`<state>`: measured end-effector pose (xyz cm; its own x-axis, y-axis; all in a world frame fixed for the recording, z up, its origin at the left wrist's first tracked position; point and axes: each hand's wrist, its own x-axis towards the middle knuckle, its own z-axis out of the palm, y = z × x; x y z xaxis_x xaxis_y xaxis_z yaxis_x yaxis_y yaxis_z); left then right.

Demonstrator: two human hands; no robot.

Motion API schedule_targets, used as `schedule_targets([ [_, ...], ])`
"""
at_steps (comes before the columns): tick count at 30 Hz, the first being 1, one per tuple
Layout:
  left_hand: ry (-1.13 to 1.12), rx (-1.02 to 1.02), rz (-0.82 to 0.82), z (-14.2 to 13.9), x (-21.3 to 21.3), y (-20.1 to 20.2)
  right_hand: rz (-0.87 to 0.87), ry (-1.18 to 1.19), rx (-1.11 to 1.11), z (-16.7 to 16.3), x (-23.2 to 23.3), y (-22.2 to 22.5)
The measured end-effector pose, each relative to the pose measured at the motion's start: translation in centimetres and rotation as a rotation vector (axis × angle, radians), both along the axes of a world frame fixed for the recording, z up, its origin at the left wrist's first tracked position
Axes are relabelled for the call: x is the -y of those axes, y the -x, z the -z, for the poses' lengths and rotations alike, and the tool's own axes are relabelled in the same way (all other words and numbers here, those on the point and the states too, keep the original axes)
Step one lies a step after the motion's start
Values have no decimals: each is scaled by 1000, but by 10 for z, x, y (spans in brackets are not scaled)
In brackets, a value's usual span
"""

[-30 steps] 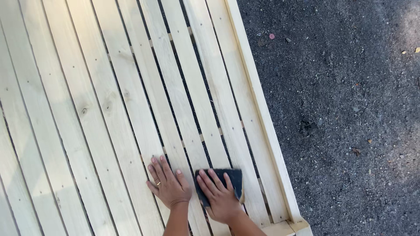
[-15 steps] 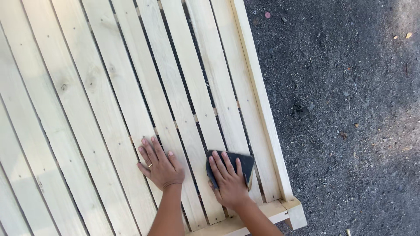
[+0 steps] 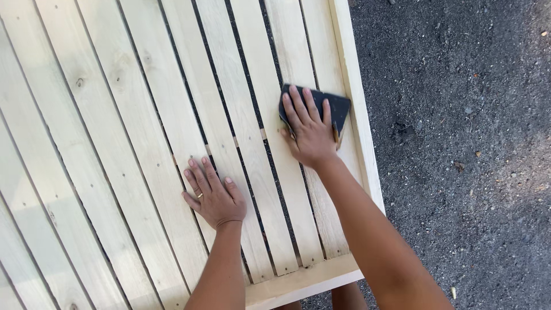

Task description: The person sands a slatted wooden panel outdoors using a sanding block, first working the edges and corner of the frame, then moving across the slat surfaces, running the block along each slat and repositioning around the panel to cover different areas.

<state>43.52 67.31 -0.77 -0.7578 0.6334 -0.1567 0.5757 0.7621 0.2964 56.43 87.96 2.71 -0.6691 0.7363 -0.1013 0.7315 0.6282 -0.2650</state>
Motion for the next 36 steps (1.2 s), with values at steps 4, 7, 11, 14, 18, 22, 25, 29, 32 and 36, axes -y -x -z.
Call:
schedule_targets([
  [4, 3, 24, -13, 0, 0, 1, -3, 46, 48, -10, 107, -76],
  [7, 11, 33, -24, 1, 0, 2, 23, 8, 38, 6, 161, -114],
  [11, 11, 33, -23, 5, 1, 1, 56, -44, 19, 32, 142, -108],
  [14, 7, 22, -20, 7, 4, 0, 98, -38, 12, 33, 82, -65],
  [18, -1, 10, -13, 9, 6, -2, 99, -34, -60, 14, -8, 1],
  [22, -7, 15, -9, 8, 6, -3, -60, -16, 57, -7, -17, -1],
  [25, -20, 3, -14, 7, 3, -2, -156, 50, 50, -19, 50, -36],
  [29, 11, -1, -33, 4, -2, 3, -334, 306, 135, -22, 129, -55],
  [32, -3, -2, -23, 0, -3, 4, -257, 148, 19, -16, 113, -16],
  [36, 49, 4, -22, -2, -6, 6, -90, -22, 7, -2, 20, 78],
])
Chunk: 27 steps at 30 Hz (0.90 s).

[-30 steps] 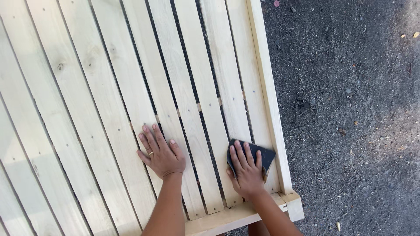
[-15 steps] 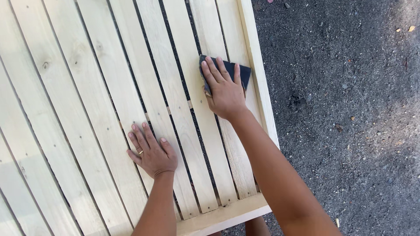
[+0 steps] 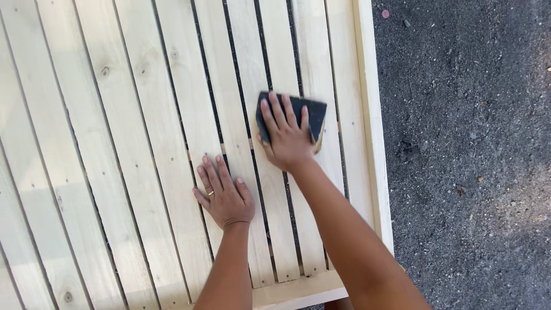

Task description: The person sands a slatted wooden panel outdoors using a sanding block, first working the edges and corner of the frame, then moving across the slat surfaces, running the block along each slat and repositioning around the panel to cover different areas.

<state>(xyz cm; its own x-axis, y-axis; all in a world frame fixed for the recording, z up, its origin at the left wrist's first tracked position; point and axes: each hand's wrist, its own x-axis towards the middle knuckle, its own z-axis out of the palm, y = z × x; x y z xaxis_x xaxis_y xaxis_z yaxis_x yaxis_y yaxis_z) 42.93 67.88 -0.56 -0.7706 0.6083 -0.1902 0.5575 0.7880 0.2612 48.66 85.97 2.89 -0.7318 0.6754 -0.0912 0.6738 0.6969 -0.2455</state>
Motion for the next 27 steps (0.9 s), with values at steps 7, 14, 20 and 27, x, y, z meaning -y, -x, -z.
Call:
schedule_targets([
  [7, -62, 9, 6, -1, 0, 8, -76, 1, 54, 4, 25, 4],
  [14, -333, 211, -28, -1, 20, 20, -400, 96, 2, -23, 167, -113],
  [20, -278, 180, -201, -6, 100, 16, -223, -43, 109, 7, 58, 30],
  [27, -327, 174, -322, -4, 117, 11, -269, -20, 62, -2, 58, 89],
])
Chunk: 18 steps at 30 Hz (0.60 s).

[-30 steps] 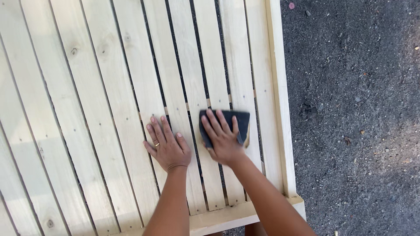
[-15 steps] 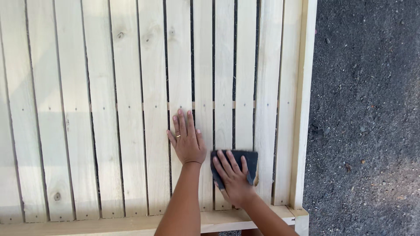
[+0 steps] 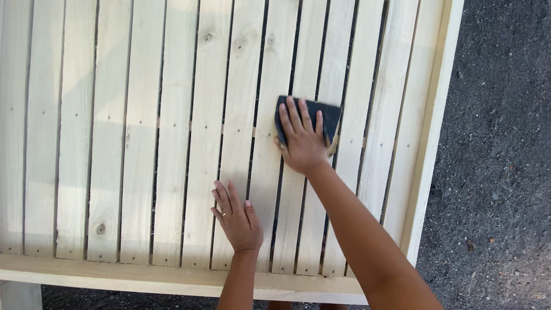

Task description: The person sands a slatted wooden panel outdoors using a sanding block, first working the edges and corner of the frame, then moving across the slat surfaces, running the block along each slat and repositioning around the panel to cover different areas.

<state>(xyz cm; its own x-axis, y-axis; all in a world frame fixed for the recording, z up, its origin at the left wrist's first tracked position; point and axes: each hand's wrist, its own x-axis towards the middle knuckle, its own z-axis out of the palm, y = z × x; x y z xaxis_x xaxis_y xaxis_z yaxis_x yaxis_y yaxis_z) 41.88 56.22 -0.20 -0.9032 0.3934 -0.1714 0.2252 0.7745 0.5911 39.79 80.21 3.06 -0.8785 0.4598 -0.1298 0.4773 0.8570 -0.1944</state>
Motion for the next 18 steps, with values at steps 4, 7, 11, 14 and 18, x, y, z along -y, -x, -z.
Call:
schedule_targets([
  [4, 5, 27, -30, -14, -18, -2, -290, 103, 38, -18, 83, -83],
  [7, -15, 31, -125, -28, -30, -6, -507, 141, -11, -25, 99, -115],
  [11, -50, 33, -196, -34, -31, -10, -579, 161, 226, -18, 60, -71],
  [14, 8, 24, -175, -29, -23, -14, -333, 110, -27, -10, 36, -15],
  [18, 57, 22, -183, -26, -6, -26, -241, 88, -83, -15, 45, -5],
])
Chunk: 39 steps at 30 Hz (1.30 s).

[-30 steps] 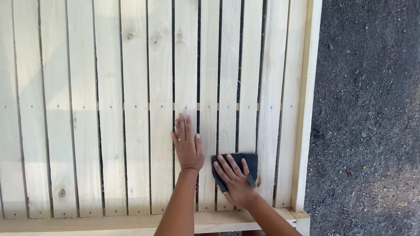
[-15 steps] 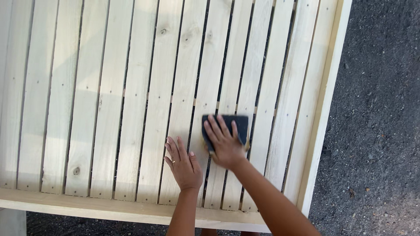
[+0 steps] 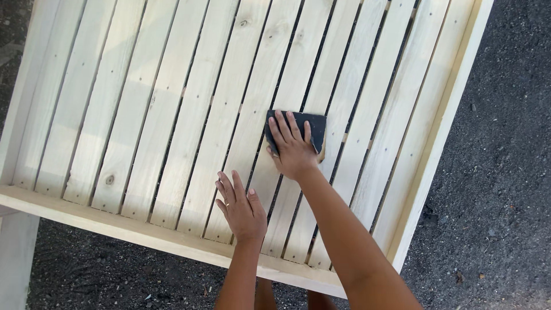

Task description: The person sands a slatted wooden panel outdoors using a sanding block, first working the edges and corner of the frame, then moving across the slat surfaces, running the block along each slat and repositioning around the panel to cover different areas.

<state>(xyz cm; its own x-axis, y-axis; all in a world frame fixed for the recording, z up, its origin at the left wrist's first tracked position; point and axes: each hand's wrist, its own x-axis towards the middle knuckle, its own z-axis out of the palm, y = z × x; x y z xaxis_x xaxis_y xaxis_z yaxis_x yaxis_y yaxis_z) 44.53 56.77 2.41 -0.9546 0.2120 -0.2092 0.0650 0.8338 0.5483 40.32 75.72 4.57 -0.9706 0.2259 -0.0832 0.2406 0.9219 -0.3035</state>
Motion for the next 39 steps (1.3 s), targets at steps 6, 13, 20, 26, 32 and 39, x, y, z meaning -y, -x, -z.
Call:
schedule_targets([
  [6, -8, 124, -8, -12, 20, -40, -304, 15, 419, -20, 46, -158],
  [13, -295, 304, 22, -41, 15, -45, -186, 471, 236, -28, 33, -219],
  [20, -863, 1042, 183, -93, -14, 29, 689, 1489, 159, -75, -14, -127],
  [26, -1299, 1185, -102, -96, -37, 82, 689, 1625, -108, -40, -43, -49],
  [32, -659, 589, -128, -70, -86, 107, 562, 1034, -188, -7, -103, 20],
  [39, 155, -80, 475, -4, -111, 88, 450, 59, -225, 33, -195, 51],
])
